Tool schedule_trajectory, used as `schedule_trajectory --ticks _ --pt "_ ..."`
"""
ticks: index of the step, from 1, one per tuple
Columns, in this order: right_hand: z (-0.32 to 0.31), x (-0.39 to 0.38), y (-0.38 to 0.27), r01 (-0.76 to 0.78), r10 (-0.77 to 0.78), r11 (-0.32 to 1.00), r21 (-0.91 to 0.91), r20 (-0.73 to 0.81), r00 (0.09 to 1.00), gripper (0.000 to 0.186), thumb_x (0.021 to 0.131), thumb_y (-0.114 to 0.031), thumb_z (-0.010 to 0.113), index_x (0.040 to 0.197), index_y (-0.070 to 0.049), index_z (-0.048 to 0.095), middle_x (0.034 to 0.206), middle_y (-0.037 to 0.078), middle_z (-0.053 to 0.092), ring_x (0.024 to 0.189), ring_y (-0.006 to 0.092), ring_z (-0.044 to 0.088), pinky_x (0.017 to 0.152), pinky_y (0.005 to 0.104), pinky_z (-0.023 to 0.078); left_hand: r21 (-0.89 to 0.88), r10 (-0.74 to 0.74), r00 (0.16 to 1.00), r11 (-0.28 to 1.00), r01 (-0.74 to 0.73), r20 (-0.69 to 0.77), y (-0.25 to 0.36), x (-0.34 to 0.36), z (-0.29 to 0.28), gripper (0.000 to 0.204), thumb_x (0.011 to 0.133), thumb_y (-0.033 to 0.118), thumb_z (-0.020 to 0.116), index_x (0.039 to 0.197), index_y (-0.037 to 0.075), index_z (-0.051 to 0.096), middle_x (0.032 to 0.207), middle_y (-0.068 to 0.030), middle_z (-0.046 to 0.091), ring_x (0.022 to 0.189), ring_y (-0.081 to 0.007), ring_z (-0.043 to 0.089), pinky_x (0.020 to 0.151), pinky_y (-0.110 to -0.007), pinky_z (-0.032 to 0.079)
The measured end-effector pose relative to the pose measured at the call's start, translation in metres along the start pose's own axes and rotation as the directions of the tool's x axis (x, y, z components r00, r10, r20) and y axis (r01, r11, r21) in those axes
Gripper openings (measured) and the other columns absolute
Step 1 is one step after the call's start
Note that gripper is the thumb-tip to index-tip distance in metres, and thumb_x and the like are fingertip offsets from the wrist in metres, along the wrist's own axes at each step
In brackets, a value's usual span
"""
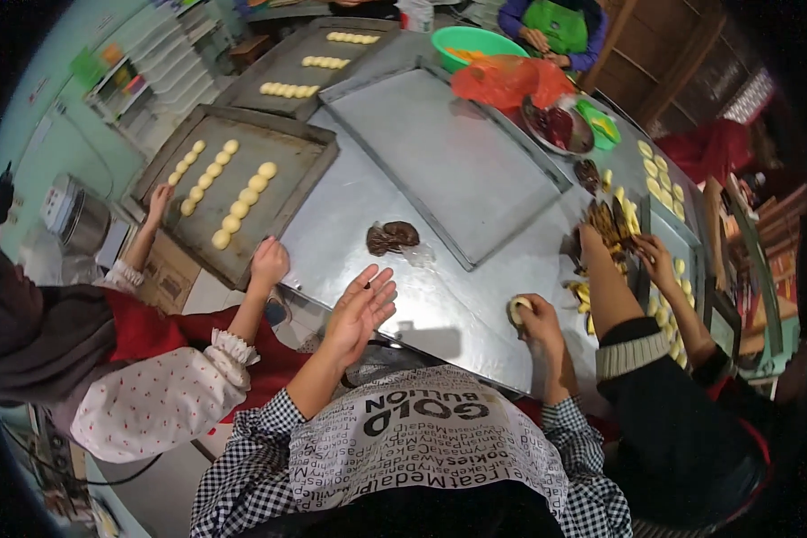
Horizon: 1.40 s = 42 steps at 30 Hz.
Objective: Preparing and filling dough balls with chocolate and bananas on a production floor.
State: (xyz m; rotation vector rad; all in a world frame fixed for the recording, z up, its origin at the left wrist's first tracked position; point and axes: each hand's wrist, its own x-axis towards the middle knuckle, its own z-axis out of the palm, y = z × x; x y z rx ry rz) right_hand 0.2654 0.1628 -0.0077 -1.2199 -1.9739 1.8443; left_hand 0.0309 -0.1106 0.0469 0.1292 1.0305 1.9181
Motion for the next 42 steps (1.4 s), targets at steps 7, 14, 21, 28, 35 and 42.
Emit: schedule_trajectory --ticks 7,14,21,28,35,42 --pt "0.037 -0.003 -0.061 -0.182 0.036 0.939 0.291 0.444 0.895 0.026 0.093 -0.014 0.050 0.113 0.001 0.055 0.078 0.009 0.062 0.049 0.0113 0.054 0.041 0.0215 0.045 0.169 0.419 0.891 0.904 -0.393 -0.174 0.065 -0.021 -0.052 0.047 0.095 0.016 0.048 0.138 0.006 0.033 0.141 -0.0125 0.040 0.127 -0.0228 0.043 0.100 -0.035 0.038" --pt "0.120 0.015 -0.121 -0.100 -0.091 0.957 0.274 0.607 0.790 0.030 0.092 -0.018 0.054 0.115 0.002 0.054 0.083 0.008 0.061 0.051 0.0088 0.053 0.043 0.0185 0.044 0.196 0.642 0.702 0.765 -0.614 -0.308 0.115 -0.038 -0.090 0.043 0.095 0.009 0.045 0.137 0.005 0.036 0.141 -0.0133 0.040 0.127 -0.0248 0.043 0.100 -0.034 0.039" --pt "0.175 0.044 -0.156 -0.065 -0.123 0.963 0.260 0.644 0.756 0.029 0.094 -0.018 0.051 0.117 0.000 0.053 0.082 0.005 0.059 0.053 0.0102 0.056 0.044 0.0198 0.044 0.279 0.629 0.722 0.776 -0.565 -0.287 0.133 -0.044 -0.110 0.045 0.096 0.016 0.045 0.139 0.005 0.032 0.142 -0.0127 0.039 0.127 -0.0249 0.043 0.098 -0.034 0.041" --pt "0.219 0.066 -0.187 -0.121 -0.090 0.967 0.224 0.746 0.659 0.026 0.095 -0.017 0.050 0.113 0.000 0.055 0.082 0.008 0.060 0.056 0.0093 0.057 0.043 0.0184 0.045 0.294 0.622 0.695 0.783 -0.549 -0.359 0.155 -0.055 -0.142 0.046 0.095 0.017 0.048 0.137 0.005 0.035 0.138 -0.0119 0.044 0.124 -0.0226 0.047 0.096 -0.033 0.042" --pt "0.250 0.101 -0.210 -0.131 -0.054 0.976 0.177 0.768 0.639 0.027 0.094 -0.022 0.052 0.112 -0.002 0.056 0.084 0.006 0.060 0.059 0.0097 0.059 0.043 0.0185 0.046 0.344 0.611 0.619 0.791 -0.507 -0.493 0.178 -0.061 -0.177 0.042 0.094 0.014 0.049 0.135 0.007 0.040 0.136 -0.0082 0.048 0.121 -0.0159 0.048 0.095 -0.029 0.040" --pt "0.307 0.140 -0.249 -0.063 -0.073 0.988 0.141 0.785 0.616 0.027 0.094 -0.021 0.051 0.114 -0.002 0.055 0.083 0.005 0.059 0.057 0.0088 0.057 0.042 0.0198 0.045 0.725 0.644 0.465 0.689 -0.007 -0.608 0.173 0.013 -0.275 0.075 0.088 0.023 0.058 0.141 -0.011 0.017 0.144 -0.0233 0.032 0.133 -0.0268 0.032 0.108 -0.030 0.025"
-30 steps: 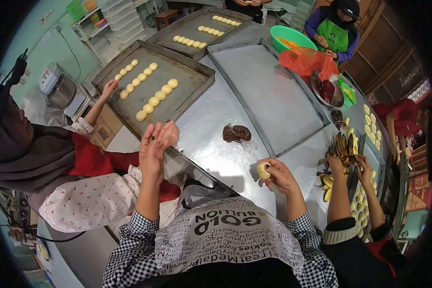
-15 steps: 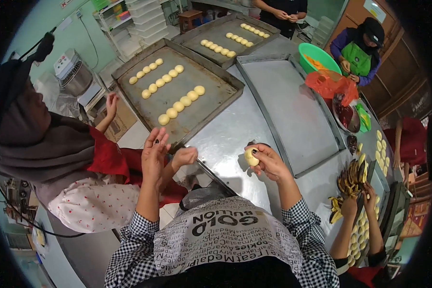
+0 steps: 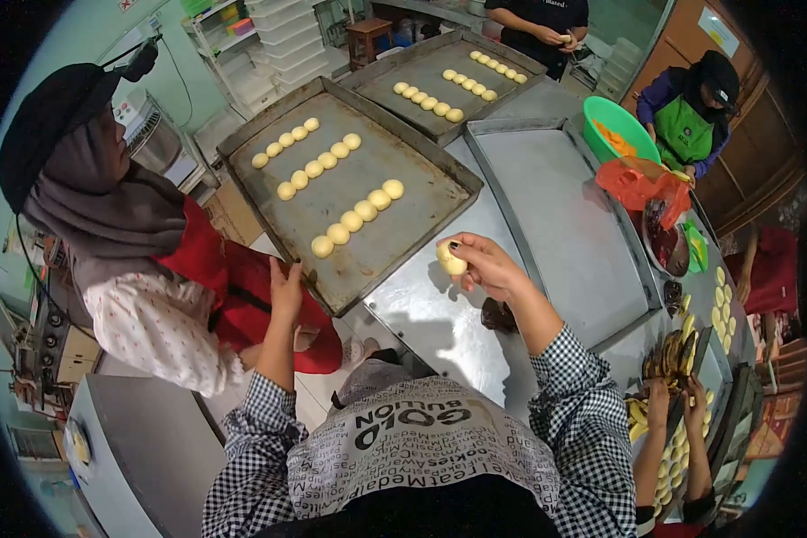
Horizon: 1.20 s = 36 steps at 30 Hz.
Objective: Preparing and filling dough balls with chocolate and bananas on a production floor.
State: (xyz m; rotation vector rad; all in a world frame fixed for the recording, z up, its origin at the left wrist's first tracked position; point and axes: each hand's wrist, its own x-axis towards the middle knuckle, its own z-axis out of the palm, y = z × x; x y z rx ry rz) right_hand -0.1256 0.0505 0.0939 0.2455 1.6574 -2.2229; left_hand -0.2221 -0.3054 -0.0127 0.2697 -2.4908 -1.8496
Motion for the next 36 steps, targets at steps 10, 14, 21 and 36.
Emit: schedule_trajectory --ticks 10,14,21,36 --pt "0.014 0.116 -0.056 0.004 -0.008 0.997 -0.082 -0.047 0.999 0.027 0.093 -0.024 0.054 0.113 -0.006 0.056 0.085 0.003 0.059 0.063 0.0080 0.058 0.043 0.0198 0.044 -0.108 0.134 0.971 0.988 -0.114 0.200 -0.057 0.060 0.002 0.059 0.077 -0.003 0.049 0.134 0.000 0.032 0.125 -0.0142 0.049 0.117 -0.0261 0.046 0.099 -0.031 0.035" --pt "0.027 0.159 -0.063 0.009 -0.014 0.998 -0.067 -0.083 0.996 0.026 0.092 -0.026 0.056 0.110 -0.007 0.056 0.084 0.002 0.059 0.062 0.0079 0.057 0.042 0.0197 0.042 -0.047 0.081 0.955 0.996 -0.071 0.285 -0.043 0.037 0.010 0.066 0.075 -0.006 0.049 0.136 -0.001 0.027 0.131 -0.0164 0.041 0.120 -0.0276 0.041 0.103 -0.033 0.030" --pt "0.063 0.213 -0.058 -0.040 0.036 0.998 -0.057 -0.075 0.997 0.026 0.091 -0.028 0.057 0.108 -0.008 0.054 0.082 0.002 0.058 0.061 0.0092 0.057 0.040 0.0203 0.039 0.003 0.151 0.898 0.986 -0.168 0.413 -0.062 0.025 0.010 0.062 0.077 -0.005 0.049 0.134 -0.002 0.027 0.131 -0.0173 0.036 0.121 -0.0287 0.037 0.105 -0.032 0.023" --pt "0.071 0.332 -0.063 0.009 -0.085 0.904 -0.428 -0.159 0.984 0.029 0.086 -0.027 0.062 0.103 -0.004 0.059 0.077 0.003 0.060 0.059 0.0083 0.056 0.040 0.0221 0.040 -0.169 0.045 0.980 0.986 -0.012 0.194 -0.049 0.146 -0.033 0.088 0.091 0.013 0.054 0.143 -0.001 -0.015 0.152 -0.0213 0.000 0.141 -0.0268 0.007 0.112 -0.031 0.010"
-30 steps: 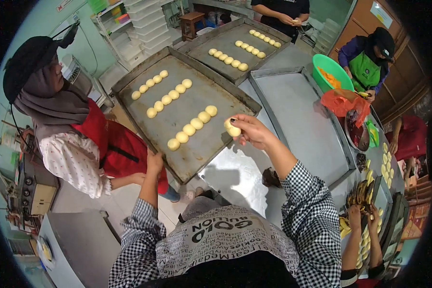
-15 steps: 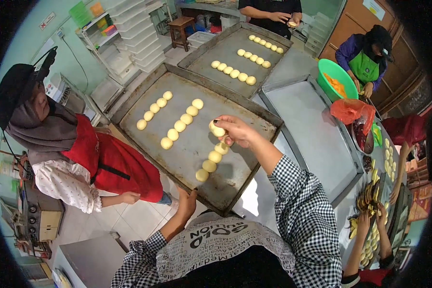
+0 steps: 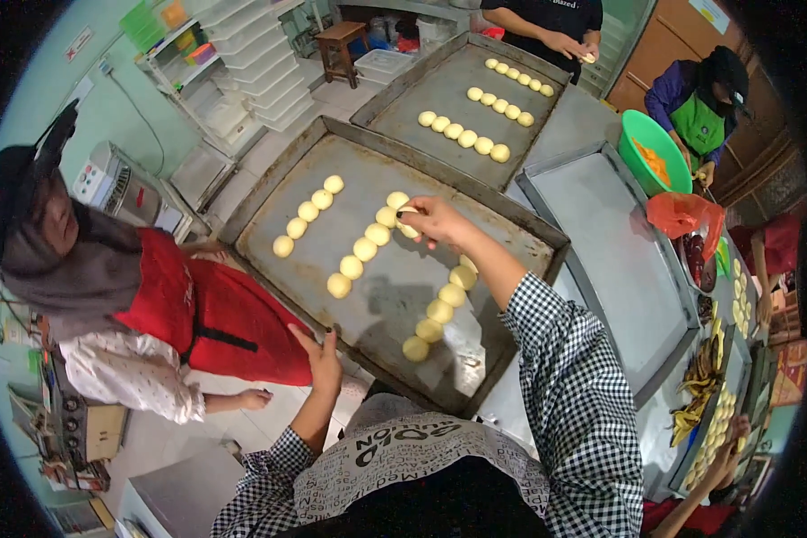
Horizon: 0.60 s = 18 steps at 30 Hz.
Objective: Preparing and filling dough balls with chocolate and bananas on a production floor.
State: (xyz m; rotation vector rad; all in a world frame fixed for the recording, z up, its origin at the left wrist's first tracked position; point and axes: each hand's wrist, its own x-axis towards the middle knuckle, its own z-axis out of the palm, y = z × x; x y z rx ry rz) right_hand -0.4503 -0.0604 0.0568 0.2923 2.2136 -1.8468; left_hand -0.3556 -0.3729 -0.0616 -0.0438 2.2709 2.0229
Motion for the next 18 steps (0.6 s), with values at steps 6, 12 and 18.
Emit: schedule_trajectory --ticks 6,12,18 --pt "0.016 0.106 -0.007 0.022 -0.185 0.835 -0.550 -0.244 0.952 0.039 0.077 -0.029 0.066 0.108 -0.006 0.063 0.098 0.018 0.066 0.093 0.0334 0.063 0.083 0.0410 0.049 -0.017 -0.018 0.999 1.000 0.019 0.039 0.006 0.071 -0.030 0.087 0.089 0.010 0.055 0.144 -0.002 -0.012 0.149 -0.0200 0.011 0.134 -0.0244 0.022 0.110 -0.030 0.016" --pt "0.053 0.187 -0.011 -0.079 -0.192 0.737 -0.671 -0.320 0.928 0.035 0.079 -0.032 0.063 0.103 -0.006 0.064 0.101 0.016 0.066 0.094 0.0330 0.063 0.081 0.0427 0.050 -0.001 0.032 0.968 0.999 -0.033 0.249 -0.058 0.090 -0.063 0.085 0.087 0.005 0.054 0.145 0.000 -0.008 0.148 -0.0180 0.014 0.133 -0.0261 0.021 0.110 -0.032 0.015" --pt "0.068 0.236 -0.001 -0.058 -0.242 0.744 -0.666 -0.349 0.905 0.036 0.078 -0.032 0.063 0.101 -0.004 0.064 0.095 0.020 0.066 0.090 0.0354 0.063 0.079 0.0443 0.049 -0.222 -0.136 0.915 0.947 0.234 0.381 -0.047 0.079 -0.062 0.081 0.091 0.008 0.051 0.143 0.002 -0.011 0.142 -0.0159 0.025 0.124 -0.0228 0.034 0.103 -0.033 0.028"
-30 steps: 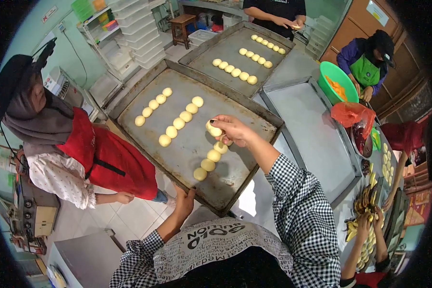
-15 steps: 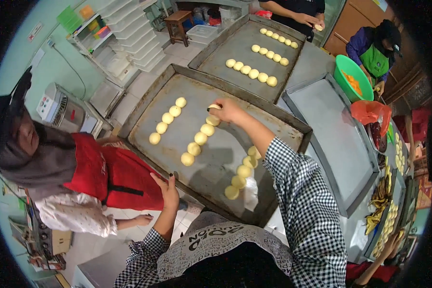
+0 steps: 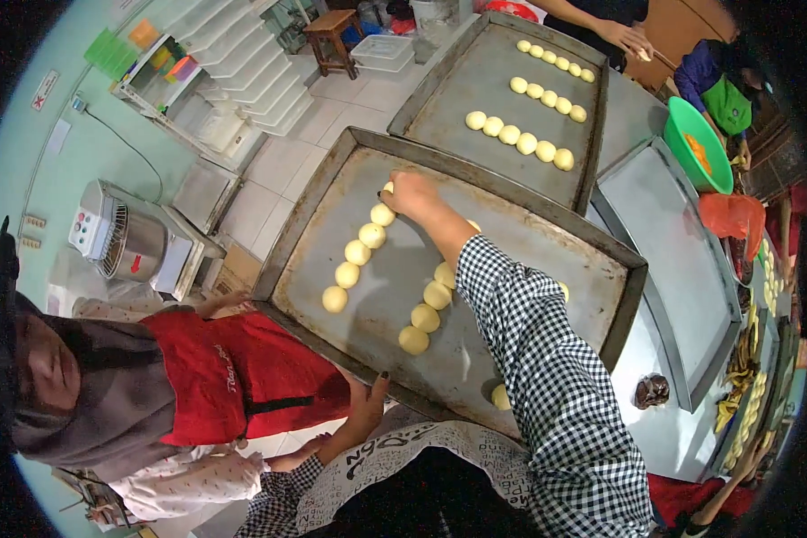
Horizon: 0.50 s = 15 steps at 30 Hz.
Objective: Preparing and filling dough balls with chocolate and bananas on a production floor.
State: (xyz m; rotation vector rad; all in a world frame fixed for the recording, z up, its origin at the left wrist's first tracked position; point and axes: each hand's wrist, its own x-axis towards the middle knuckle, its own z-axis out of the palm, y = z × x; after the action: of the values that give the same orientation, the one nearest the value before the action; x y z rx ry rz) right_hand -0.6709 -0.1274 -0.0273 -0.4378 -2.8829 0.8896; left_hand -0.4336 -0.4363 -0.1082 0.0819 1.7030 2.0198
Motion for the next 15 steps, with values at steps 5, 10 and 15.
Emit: schedule_trajectory --ticks 5,10,15 --pt "0.005 0.009 -0.007 -0.036 0.040 0.998 -0.049 0.083 0.996 0.038 0.082 -0.036 0.059 0.102 -0.004 0.064 0.100 0.020 0.065 0.095 0.0350 0.062 0.081 0.0436 0.049 0.473 -0.163 0.962 0.880 0.042 0.218 0.031 0.002 -0.014 0.060 0.093 0.011 0.049 0.137 0.000 0.009 0.126 -0.0150 0.042 0.110 -0.0234 0.045 0.096 -0.033 0.035" --pt "-0.008 0.021 -0.009 -0.113 0.114 0.993 -0.017 0.152 0.982 0.041 0.088 -0.038 0.051 0.103 -0.001 0.064 0.100 0.021 0.064 0.095 0.0366 0.061 0.082 0.0441 0.049 0.273 -0.041 0.996 0.962 0.016 0.085 -0.007 -0.001 -0.019 0.059 0.094 0.015 0.051 0.135 -0.001 0.013 0.116 -0.0146 0.048 0.106 -0.0251 0.048 0.094 -0.036 0.037" --pt "-0.009 0.023 0.010 -0.073 0.077 0.993 -0.092 0.041 0.996 0.040 0.090 -0.038 0.045 0.097 -0.004 0.067 0.099 0.020 0.064 0.095 0.0359 0.061 0.082 0.0445 0.048 0.585 -0.051 0.973 0.806 -0.094 0.226 0.008 -0.001 -0.018 0.061 0.093 0.019 0.053 0.135 -0.002 0.014 0.122 -0.0165 0.044 0.111 -0.0274 0.043 0.099 -0.038 0.031"
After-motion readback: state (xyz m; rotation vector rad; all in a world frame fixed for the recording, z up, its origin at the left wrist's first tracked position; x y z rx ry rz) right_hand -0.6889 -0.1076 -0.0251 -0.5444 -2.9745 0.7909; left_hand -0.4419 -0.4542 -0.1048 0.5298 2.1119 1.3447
